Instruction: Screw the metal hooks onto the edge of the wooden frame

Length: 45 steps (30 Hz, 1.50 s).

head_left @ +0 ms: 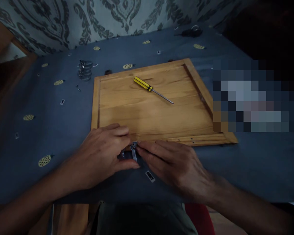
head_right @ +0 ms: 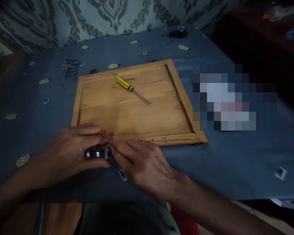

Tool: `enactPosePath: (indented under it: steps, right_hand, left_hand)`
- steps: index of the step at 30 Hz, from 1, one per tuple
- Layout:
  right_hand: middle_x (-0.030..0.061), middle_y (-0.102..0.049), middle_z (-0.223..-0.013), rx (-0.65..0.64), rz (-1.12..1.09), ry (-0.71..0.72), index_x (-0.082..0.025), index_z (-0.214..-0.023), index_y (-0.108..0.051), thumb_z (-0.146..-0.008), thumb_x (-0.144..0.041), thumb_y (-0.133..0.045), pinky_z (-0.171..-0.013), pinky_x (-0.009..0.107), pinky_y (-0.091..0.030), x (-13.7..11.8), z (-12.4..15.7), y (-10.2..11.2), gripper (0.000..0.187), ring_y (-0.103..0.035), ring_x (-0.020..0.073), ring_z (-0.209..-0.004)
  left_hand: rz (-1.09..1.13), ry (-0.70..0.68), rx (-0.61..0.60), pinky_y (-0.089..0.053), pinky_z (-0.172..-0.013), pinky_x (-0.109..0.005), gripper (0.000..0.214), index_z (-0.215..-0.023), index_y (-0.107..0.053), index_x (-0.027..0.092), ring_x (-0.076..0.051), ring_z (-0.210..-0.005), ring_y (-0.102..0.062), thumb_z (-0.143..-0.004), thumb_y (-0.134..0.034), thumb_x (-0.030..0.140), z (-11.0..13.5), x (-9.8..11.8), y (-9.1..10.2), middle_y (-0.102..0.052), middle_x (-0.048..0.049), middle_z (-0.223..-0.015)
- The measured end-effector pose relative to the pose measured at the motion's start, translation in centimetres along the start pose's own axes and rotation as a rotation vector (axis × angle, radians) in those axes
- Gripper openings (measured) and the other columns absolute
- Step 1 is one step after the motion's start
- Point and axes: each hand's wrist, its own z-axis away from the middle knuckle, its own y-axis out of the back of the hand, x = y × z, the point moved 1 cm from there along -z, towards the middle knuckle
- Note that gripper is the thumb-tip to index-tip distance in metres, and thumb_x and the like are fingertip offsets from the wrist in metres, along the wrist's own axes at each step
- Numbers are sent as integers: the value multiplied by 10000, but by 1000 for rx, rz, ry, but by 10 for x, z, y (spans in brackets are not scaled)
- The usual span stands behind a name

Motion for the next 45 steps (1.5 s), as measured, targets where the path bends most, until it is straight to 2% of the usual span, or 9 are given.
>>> enactPosePath:
  steps: [9, 23, 29, 32, 34, 36, 37, 40, 45]
  right_hand:
    - [75, -806, -1055, -24, 54, 12, -92, -1023, -719, -1076, -123, -460, -670, 306, -587, 1, 5, 0, 266, -731, 165, -845]
    - [77, -805, -1040, -37, 81, 51, -107, -1021, -712, -1087, -135, -431, -629, 325, -586, 1, 5, 1, 290, -740, 180, -842]
    - [75, -807, -1056, -64, 79, 45, -107, -1041, -718, -1085, -117, -417, -632, 323, -584, 2, 3, 4, 305, -747, 179, -838]
    - [88, -806, -1073, -64, 83, 50, -103, -1035, -721, -1074, -106, -436, -642, 331, -593, 2, 4, 3, 288, -752, 188, -830]
    - [88, -805, -1097, -73, 79, 50, -105, -1043, -721, -1063, -97, -458, -657, 333, -603, 3, 5, 2, 264, -757, 192, -840]
    - [81, -803, -1119, -83, 77, 53, -109, -1084, -716, -1057, -92, -474, -690, 331, -616, 3, 6, 2, 245, -766, 197, -879]
    - [80, -804, -1119, -84, 80, 56, -109, -1097, -713, -1057, -89, -470, -712, 333, -624, 4, 6, 2, 247, -769, 200, -901]
    - [92, -805, -1096, -77, 81, 62, -107, -1091, -710, -1068, -95, -435, -721, 329, -635, 5, 6, 3, 276, -774, 197, -903]
    - [88, -797, -1134, -84, 68, 58, -123, -1116, -698, -1068, -106, -438, -755, 310, -633, 5, 8, 3, 265, -772, 190, -928]
  left_hand:
    - [-10, 13, -42, -402, -640, -335, 314, -831, -661, 169, -205, -797, -606, -902, -776, 452, -3, 3, 4, -637, -22, -852]
    - [-30, 64, -79, -424, -690, -343, 325, -837, -671, 179, -219, -866, -616, -918, -749, 484, -3, 3, 4, -673, -28, -916]
    - [-71, 52, -88, -443, -706, -339, 317, -885, -666, 162, -226, -882, -616, -919, -753, 465, -2, 5, 2, -662, -39, -936]
    - [-5, 57, -84, -473, -746, -334, 333, -940, -666, 174, -230, -925, -637, -895, -774, 486, 1, 2, 7, -672, -35, -975]
    - [51, 49, -93, -488, -799, -337, 317, -1021, -679, 178, -228, -967, -652, -936, -729, 479, 5, -2, 16, -683, -36, -1026]
    - [81, 39, -79, -486, -842, -329, 256, -1089, -682, 185, -212, -1001, -656, -1034, -595, 419, 9, -7, 29, -692, -36, -1075]
    - [91, 32, -28, -481, -834, -317, 264, -1071, -688, 188, -201, -981, -658, -1065, -525, 395, 11, -9, 35, -698, -33, -1058]
    - [114, 35, -25, -456, -736, -292, 341, -932, -696, 189, -172, -836, -648, -1076, -405, 295, 14, -15, 47, -701, -23, -924]
    - [154, 51, -85, -465, -782, -295, 331, -910, -704, 193, -175, -868, -652, -1040, -404, 243, 12, -20, 40, -708, -25, -934]
